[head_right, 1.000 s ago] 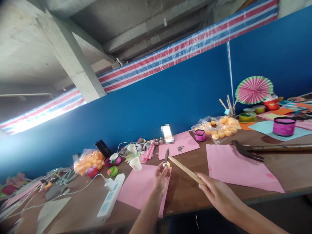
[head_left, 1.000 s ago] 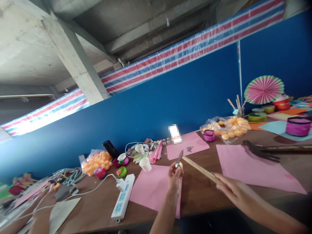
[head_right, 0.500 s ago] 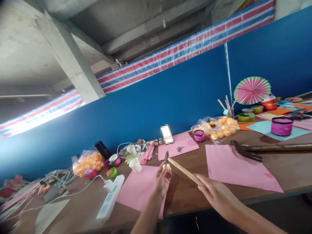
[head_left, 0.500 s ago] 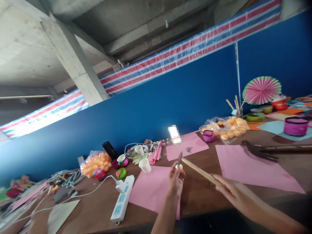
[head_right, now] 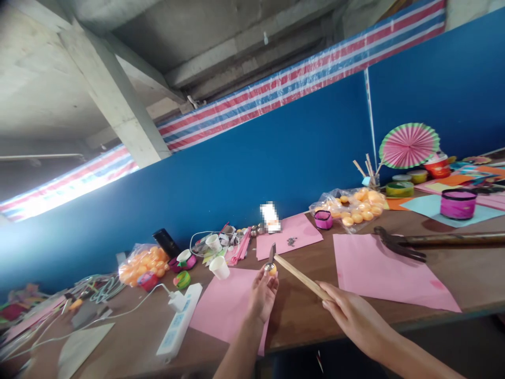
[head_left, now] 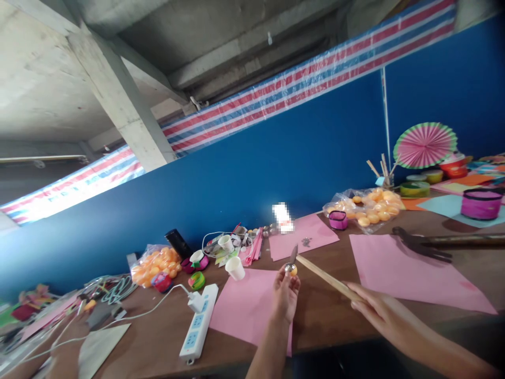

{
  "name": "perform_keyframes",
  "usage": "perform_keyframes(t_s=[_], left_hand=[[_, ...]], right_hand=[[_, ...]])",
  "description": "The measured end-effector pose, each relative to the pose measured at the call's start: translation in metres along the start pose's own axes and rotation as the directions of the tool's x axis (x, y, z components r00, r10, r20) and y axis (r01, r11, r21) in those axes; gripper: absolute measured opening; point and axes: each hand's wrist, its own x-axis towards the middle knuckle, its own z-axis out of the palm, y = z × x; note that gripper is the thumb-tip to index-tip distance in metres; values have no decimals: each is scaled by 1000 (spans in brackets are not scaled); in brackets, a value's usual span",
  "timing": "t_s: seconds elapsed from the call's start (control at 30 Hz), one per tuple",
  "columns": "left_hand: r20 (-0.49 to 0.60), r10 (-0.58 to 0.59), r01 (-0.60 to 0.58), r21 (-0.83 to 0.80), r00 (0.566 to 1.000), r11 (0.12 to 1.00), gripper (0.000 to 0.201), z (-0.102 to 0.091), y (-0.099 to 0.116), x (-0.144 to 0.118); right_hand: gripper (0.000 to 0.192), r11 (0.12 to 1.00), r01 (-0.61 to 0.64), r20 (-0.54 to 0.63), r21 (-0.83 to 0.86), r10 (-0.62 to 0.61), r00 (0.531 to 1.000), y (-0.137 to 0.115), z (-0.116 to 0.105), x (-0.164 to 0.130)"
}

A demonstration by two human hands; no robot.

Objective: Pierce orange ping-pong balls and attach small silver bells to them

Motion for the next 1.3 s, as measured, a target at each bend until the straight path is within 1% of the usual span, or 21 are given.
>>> perform_keyframes(t_s=[0.1,0.23,0.33,0.4,0.47,0.6,0.73,0.83,0.9,0.97,1.1,1.17,1.3], left_hand=[[-22,6,-6,-33,1000,999,26,1,0,1],[19,-17,19,-79,1000,997,21,0,-1,0],[31,-16,19,-82,999,996,25,1,-2,-1],[35,-3,5,-66,999,998,32,2,-1,-1],[41,0,2,-44,999,999,37,3,-1,-1],[44,14,-15,18,999,1000,41,4,1,-1],[48,70,-73,64,996,995,42,4,0,-1],[52,69,-73,75,996,995,40,3,-1,0],[32,73,-76,80,997,994,40,4,-1,1],[20,85,-87,83,996,993,40,4,-1,1],[58,46,-50,86,997,995,40,3,0,-1],[58,33,-38,91,998,995,40,2,-1,-1],[49,71,-76,116,996,990,42,1,-3,0]], right_hand=[[35,1000,3,-14,-24,-4,1000,2,2,-2],[34,999,31,-7,-41,-31,999,1,1,-4],[35,998,46,-37,-44,-47,998,1,1,-4],[36,998,47,-44,-48,-49,998,3,3,-3],[35,999,37,-23,-37,-38,999,5,4,-1],[35,1000,11,-2,-7,-11,1000,8,4,2],[36,1000,-4,40,1,4,999,8,4,2],[36,1000,-1,44,3,1,999,7,3,1],[37,1000,2,16,3,-2,1000,6,2,1],[37,1000,-9,20,11,8,1000,5,0,1],[36,999,-28,56,47,25,998,5,-1,0],[37,998,-21,32,53,19,999,7,0,-1],[38,1000,26,-1,7,-26,1000,8,1,-2]])
